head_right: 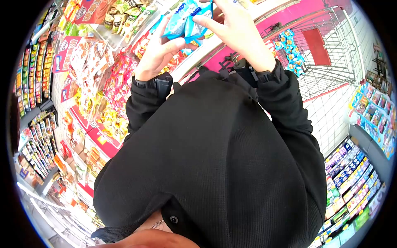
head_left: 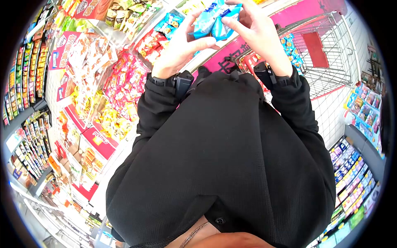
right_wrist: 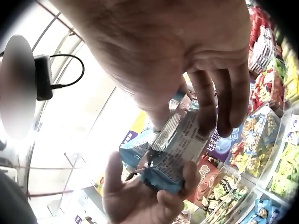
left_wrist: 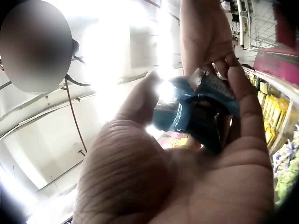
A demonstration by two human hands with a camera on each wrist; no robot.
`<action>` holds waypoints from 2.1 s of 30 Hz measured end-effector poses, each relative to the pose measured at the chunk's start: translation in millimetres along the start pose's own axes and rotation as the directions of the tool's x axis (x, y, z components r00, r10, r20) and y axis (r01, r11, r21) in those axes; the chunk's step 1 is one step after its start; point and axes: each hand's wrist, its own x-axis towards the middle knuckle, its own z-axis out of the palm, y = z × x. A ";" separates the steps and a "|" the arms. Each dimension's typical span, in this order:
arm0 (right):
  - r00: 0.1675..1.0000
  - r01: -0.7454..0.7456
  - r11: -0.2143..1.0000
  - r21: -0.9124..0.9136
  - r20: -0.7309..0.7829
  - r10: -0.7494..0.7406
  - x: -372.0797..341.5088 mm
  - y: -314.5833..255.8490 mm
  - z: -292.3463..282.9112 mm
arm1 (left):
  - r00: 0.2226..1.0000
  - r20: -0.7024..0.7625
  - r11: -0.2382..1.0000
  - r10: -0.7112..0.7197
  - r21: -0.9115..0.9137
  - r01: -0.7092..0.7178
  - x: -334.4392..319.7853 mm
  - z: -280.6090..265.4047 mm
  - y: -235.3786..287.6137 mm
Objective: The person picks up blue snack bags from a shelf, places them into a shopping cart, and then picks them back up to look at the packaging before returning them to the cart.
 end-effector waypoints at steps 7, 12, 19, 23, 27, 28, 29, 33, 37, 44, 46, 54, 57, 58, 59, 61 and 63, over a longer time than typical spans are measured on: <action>0.983 0.185 0.982 0.032 -0.013 -0.185 11.5 10.7 39.6 | 0.998 0.019 0.903 0.065 -0.426 -0.051 -16.9 -19.6 -6.9; 1.000 0.013 0.997 -0.075 0.004 -0.013 7.9 -21.1 41.8 | 0.999 -0.003 0.998 0.053 0.042 -0.053 -33.7 -23.9 -10.0; 0.997 -0.051 0.992 -0.114 0.057 0.058 3.6 -22.2 41.2 | 0.988 -0.152 0.986 0.037 -0.154 -0.060 -32.9 -22.7 -1.6; 0.976 0.009 0.992 0.127 0.215 -0.036 0.6 4.1 40.7 | 0.988 -0.148 0.974 0.041 -0.216 -0.072 -32.1 -20.6 0.1; 0.964 -0.065 0.955 0.290 0.266 -0.015 -7.3 12.9 36.2 | 0.987 -0.158 0.977 0.020 -0.206 -0.053 -33.7 -20.6 -3.7; 0.963 -0.042 0.951 0.305 0.265 -0.043 -8.5 14.1 37.6 | 0.989 -0.147 0.981 0.018 -0.188 -0.046 -34.3 -21.5 -1.6; 0.962 -0.022 0.947 0.321 0.264 -0.067 -11.1 15.0 39.3 | 0.991 -0.135 0.985 0.012 -0.170 -0.035 -35.7 -23.1 2.0; 0.973 -0.010 0.946 0.324 0.222 -0.066 -14.3 18.3 41.6 | 0.978 -0.206 0.964 -0.037 -0.265 -0.019 -36.9 -17.2 3.6; 0.967 -0.049 0.946 0.319 0.252 -0.035 -15.6 14.4 40.1 | 0.993 -0.111 0.971 -0.046 -0.237 0.019 -41.1 -29.1 1.5; 0.968 -0.108 0.941 0.321 0.250 0.026 -18.7 -6.3 39.1 | 0.975 -0.117 0.881 -0.190 -0.458 0.116 -43.1 -31.2 -5.0; 0.974 -0.136 0.912 0.387 0.221 0.051 -19.9 -14.7 44.6 | 0.977 -0.108 0.872 -0.185 -0.476 0.113 -43.8 -31.2 -5.9; 0.952 -0.224 0.895 0.386 0.283 0.117 -17.2 -6.4 43.5 | 0.973 -0.149 0.891 -0.178 -0.444 0.095 -46.3 -32.2 -3.5; 0.955 -0.230 0.865 0.446 0.276 0.112 -15.9 -10.7 47.1 | 0.974 -0.152 0.903 -0.167 -0.420 0.089 -46.8 -37.4 -6.7; 0.951 -0.239 0.861 0.449 0.285 0.116 -15.4 -9.4 47.4 | 0.976 -0.149 0.906 -0.162 -0.414 0.087 -46.8 -38.9 -7.5; 0.948 -0.249 0.856 0.453 0.294 0.120 -14.6 -6.6 47.4 | 0.975 -0.155 0.909 -0.161 -0.407 0.085 -46.9 -39.1 -7.5; 0.948 -0.245 0.845 0.474 0.301 0.106 -13.2 0.3 49.3 | 0.973 -0.168 0.916 -0.158 -0.393 0.081 -46.5 -39.1 -7.6; 0.953 -0.220 0.831 0.512 0.296 0.070 -12.1 6.9 52.8 | 0.975 -0.158 0.917 -0.156 -0.390 0.083 -46.6 -38.9 -5.5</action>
